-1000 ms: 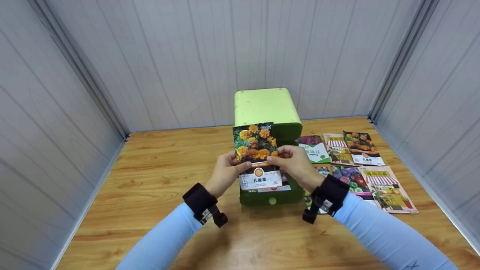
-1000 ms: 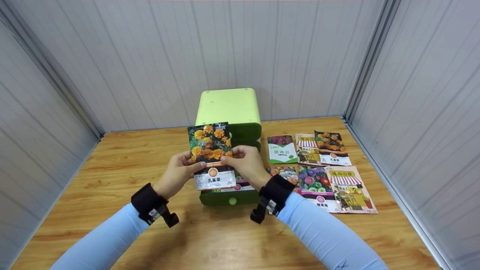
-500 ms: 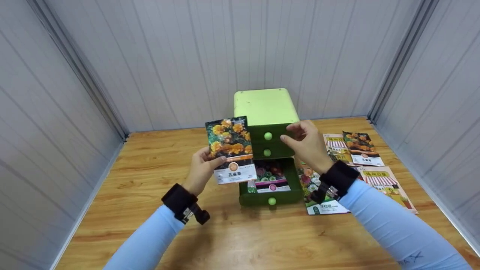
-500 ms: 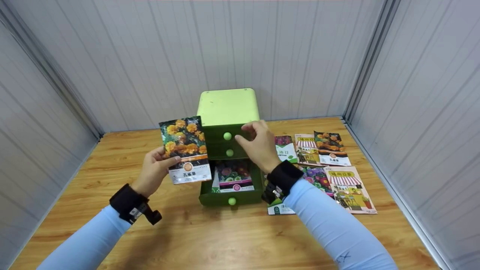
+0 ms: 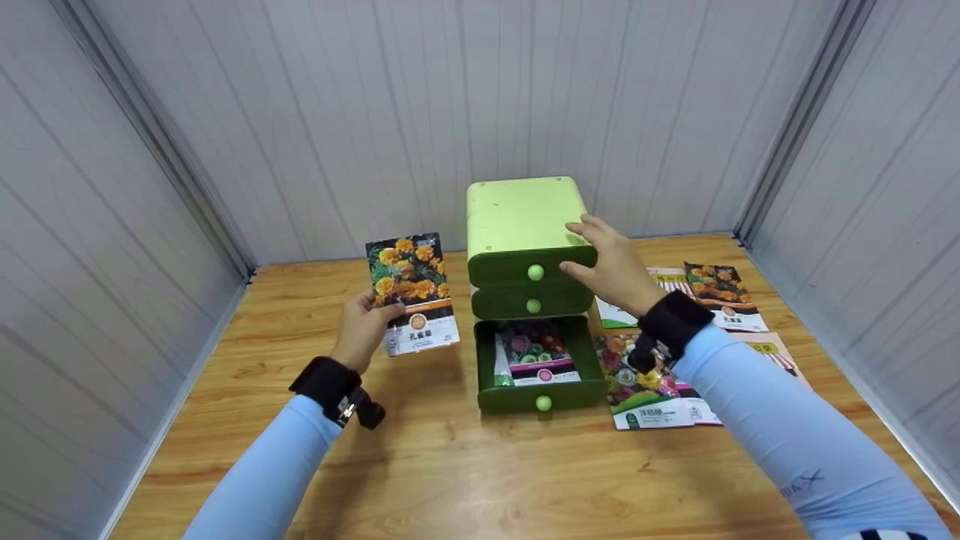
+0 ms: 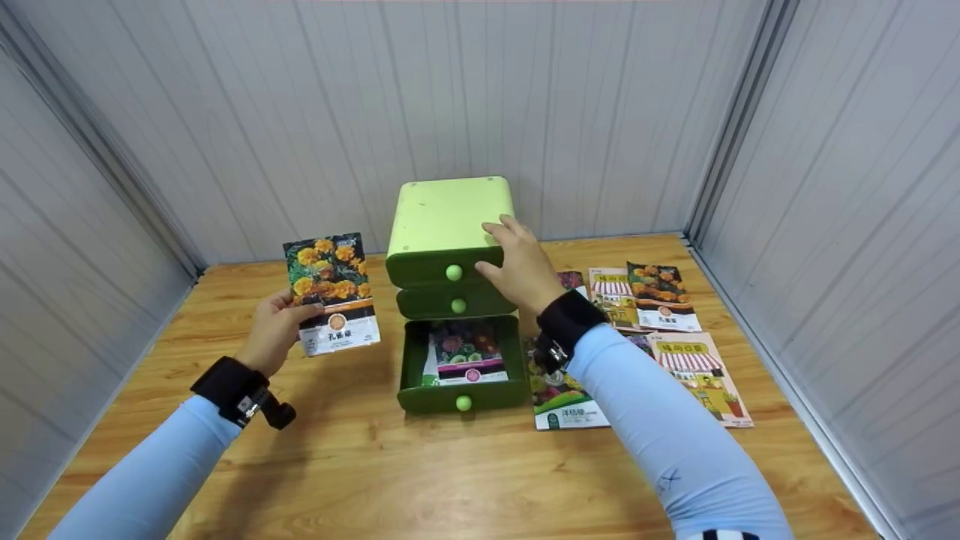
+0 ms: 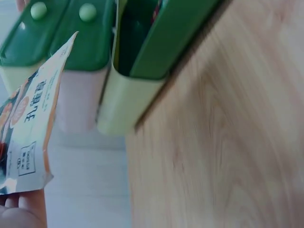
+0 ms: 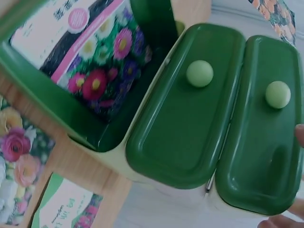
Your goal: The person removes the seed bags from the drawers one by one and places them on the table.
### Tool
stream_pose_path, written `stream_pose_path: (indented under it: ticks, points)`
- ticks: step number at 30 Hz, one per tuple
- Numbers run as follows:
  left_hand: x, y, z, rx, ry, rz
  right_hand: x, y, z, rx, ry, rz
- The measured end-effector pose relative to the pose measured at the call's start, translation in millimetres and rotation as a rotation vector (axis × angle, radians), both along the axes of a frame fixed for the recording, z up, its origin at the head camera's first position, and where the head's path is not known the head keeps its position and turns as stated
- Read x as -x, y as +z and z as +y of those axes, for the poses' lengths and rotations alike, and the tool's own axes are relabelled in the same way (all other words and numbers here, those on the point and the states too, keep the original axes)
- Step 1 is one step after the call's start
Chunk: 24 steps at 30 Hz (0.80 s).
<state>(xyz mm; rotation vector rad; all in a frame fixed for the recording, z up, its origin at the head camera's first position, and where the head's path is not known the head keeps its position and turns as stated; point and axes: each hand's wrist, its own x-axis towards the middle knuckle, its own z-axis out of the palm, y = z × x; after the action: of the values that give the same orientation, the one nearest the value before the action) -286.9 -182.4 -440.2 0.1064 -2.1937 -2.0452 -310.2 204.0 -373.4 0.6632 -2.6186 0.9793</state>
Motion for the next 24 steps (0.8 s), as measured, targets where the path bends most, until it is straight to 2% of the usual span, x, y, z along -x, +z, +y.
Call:
stream_pose_path:
  ticks: [6, 13, 19, 24]
  points:
    - [18.8, -2.3, -9.2, 0.086, -0.038, -0.074, 6.8, 0.6, -1.6, -0.084, 0.039, 0.046]
    - [36.6, -3.5, -11.7, 0.084, -0.032, -0.160, 8.4, -0.2, 0.3, -0.121, 0.038, 0.108]
    - [47.7, -5.5, -10.7, 0.115, 0.005, -0.182, 9.4, -1.0, -1.5, -0.135, 0.033, 0.113]
    - [60.7, -15.5, -6.2, 0.169, -0.004, -0.191, 8.7, -3.3, -3.3, -0.126, 0.032, 0.138]
